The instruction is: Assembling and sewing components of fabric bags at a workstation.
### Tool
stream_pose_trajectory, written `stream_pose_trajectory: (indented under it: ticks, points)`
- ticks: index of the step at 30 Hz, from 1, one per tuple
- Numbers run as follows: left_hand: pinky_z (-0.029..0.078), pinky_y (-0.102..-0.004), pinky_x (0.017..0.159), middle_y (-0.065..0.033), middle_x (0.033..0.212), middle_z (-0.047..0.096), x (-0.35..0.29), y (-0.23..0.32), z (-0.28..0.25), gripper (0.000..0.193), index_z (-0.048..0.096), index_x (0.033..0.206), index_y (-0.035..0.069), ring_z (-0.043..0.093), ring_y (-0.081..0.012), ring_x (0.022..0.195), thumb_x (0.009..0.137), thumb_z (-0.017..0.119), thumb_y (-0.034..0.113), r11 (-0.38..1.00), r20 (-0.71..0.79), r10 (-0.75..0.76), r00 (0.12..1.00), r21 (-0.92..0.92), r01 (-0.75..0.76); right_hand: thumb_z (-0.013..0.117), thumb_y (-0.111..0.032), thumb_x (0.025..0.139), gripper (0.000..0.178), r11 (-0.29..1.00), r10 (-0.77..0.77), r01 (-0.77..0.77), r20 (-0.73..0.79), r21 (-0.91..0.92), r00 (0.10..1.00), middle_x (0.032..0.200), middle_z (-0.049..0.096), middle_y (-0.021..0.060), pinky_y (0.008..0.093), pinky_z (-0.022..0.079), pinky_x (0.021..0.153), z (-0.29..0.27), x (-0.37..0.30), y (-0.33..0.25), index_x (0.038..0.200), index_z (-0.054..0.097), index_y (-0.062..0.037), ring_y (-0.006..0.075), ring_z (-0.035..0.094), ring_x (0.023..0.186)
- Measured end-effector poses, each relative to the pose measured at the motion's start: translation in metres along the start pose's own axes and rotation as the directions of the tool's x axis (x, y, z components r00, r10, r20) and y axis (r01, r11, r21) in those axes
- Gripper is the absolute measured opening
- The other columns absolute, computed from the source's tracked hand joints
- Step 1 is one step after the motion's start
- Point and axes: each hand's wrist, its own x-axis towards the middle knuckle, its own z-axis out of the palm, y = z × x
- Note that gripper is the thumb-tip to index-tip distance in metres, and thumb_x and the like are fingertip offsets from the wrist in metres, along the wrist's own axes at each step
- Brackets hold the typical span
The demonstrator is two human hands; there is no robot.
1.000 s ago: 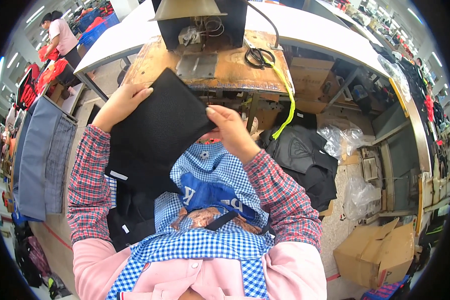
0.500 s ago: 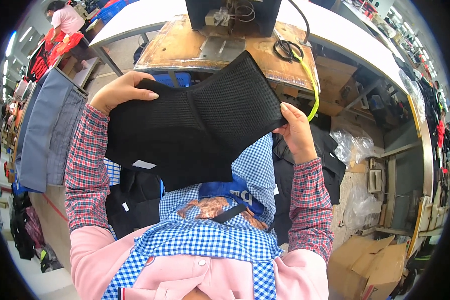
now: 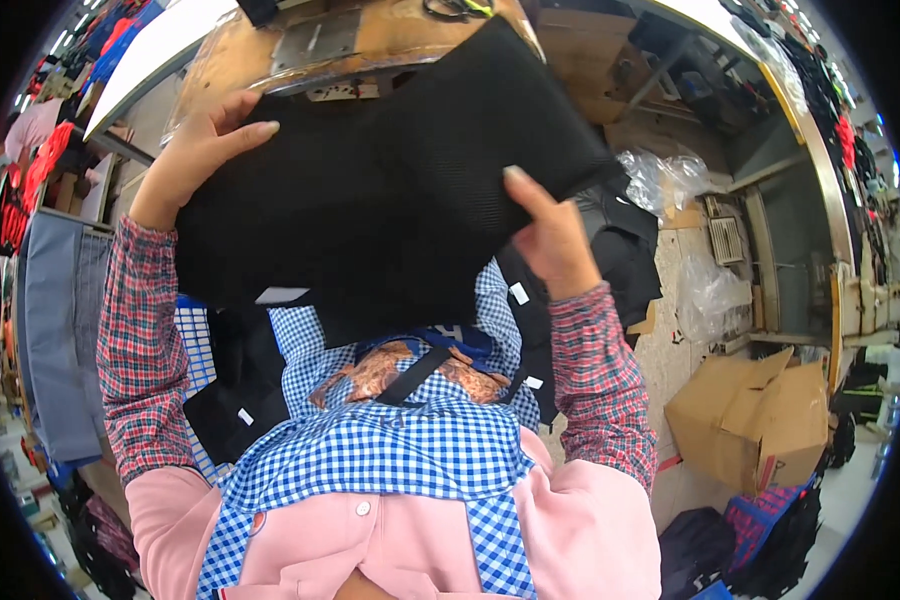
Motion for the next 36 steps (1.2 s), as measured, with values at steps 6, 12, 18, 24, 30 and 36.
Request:
stream_pose_trajectory:
  ticks: [6, 12, 18, 24, 30, 36]
  points:
    - [0.043, -0.0349, 0.100, -0.0135, 0.122, 0.061, -0.008, 0.026, 0.040, 0.044, 0.056, 0.127, 0.004, 0.057, -0.0247, 0.115, 0.090, 0.066, 0.024, 0.900, -0.248, 0.349, 0.904, 0.359, -0.249, 0.059, -0.024, 0.095, 0.037, 0.863, -0.492, 0.484, -0.449, -0.142, 0.746, 0.123, 0.063, 0.0112, 0.0396, 0.049, 0.098, -0.098, -0.044, -0.124, 0.125, 0.059, -0.0015, 0.0247, 0.062, 0.110]
    - [0.045, -0.0346, 0.098, -0.0152, 0.122, 0.060, -0.056, -0.115, 0.053, 0.049, 0.051, 0.132, 0.003, 0.058, -0.0243, 0.116, 0.088, 0.067, 0.017, 0.988, -0.399, -0.036, 0.916, 0.125, 0.093, 0.059, -0.028, 0.096, 0.040, 0.815, -0.474, 0.578, -0.601, -0.024, 0.643, 0.128, 0.061, 0.0093, 0.0415, 0.045, 0.102, -0.249, -0.050, -0.118, 0.128, 0.057, -0.0041, 0.0272, 0.058, 0.116]
    - [0.052, -0.0373, 0.084, -0.0210, 0.105, 0.063, -0.220, -0.282, 0.157, 0.062, 0.046, 0.130, -0.004, 0.064, -0.0303, 0.097, 0.082, 0.074, 0.024, 0.854, -0.489, -0.448, 0.749, 0.014, 0.520, 0.083, -0.049, 0.072, 0.075, 0.999, 0.008, 0.038, -0.847, 0.033, 0.532, 0.121, 0.053, 0.0074, 0.0447, 0.045, 0.084, -0.376, -0.028, -0.004, 0.129, 0.051, -0.0111, 0.0259, 0.049, 0.102]
    - [0.051, -0.0480, 0.084, -0.0279, 0.105, 0.063, -0.394, -0.314, 0.325, 0.063, 0.042, 0.132, -0.001, 0.063, -0.0435, 0.095, 0.086, 0.068, 0.033, 0.661, -0.460, -0.690, 0.558, -0.088, 0.745, 0.068, -0.029, 0.087, 0.021, 0.855, 0.011, -0.454, -0.867, -0.250, 0.498, 0.072, 0.045, -0.0019, 0.0289, 0.039, 0.055, -0.322, 0.002, 0.136, 0.099, 0.063, -0.0122, 0.0130, 0.043, 0.062]
    - [0.051, -0.0519, 0.076, -0.0227, 0.094, 0.068, -0.384, -0.220, 0.321, 0.045, 0.053, 0.125, 0.011, 0.065, -0.0418, 0.087, 0.084, 0.063, 0.026, 0.616, -0.511, -0.716, 0.476, -0.140, 0.775, 0.069, -0.016, 0.085, 0.022, 0.269, -0.171, -0.249, -0.301, -0.930, 0.938, 0.088, 0.071, 0.0098, 0.0307, 0.053, 0.070, -0.329, 0.025, 0.158, 0.099, 0.069, 0.0011, 0.0185, 0.066, 0.076]
    - [0.053, -0.0527, 0.073, -0.0215, 0.085, 0.068, -0.403, -0.247, 0.317, 0.052, 0.053, 0.126, 0.013, 0.066, -0.0417, 0.078, 0.074, 0.062, 0.013, 0.628, -0.620, -0.595, 0.512, 0.039, 0.777, 0.067, -0.015, 0.085, 0.021, -0.114, -0.050, 0.065, 0.071, -0.991, 0.996, 0.090, 0.071, 0.0135, 0.0336, 0.053, 0.077, -0.272, 0.050, 0.128, 0.098, 0.069, 0.0012, 0.0226, 0.069, 0.083]
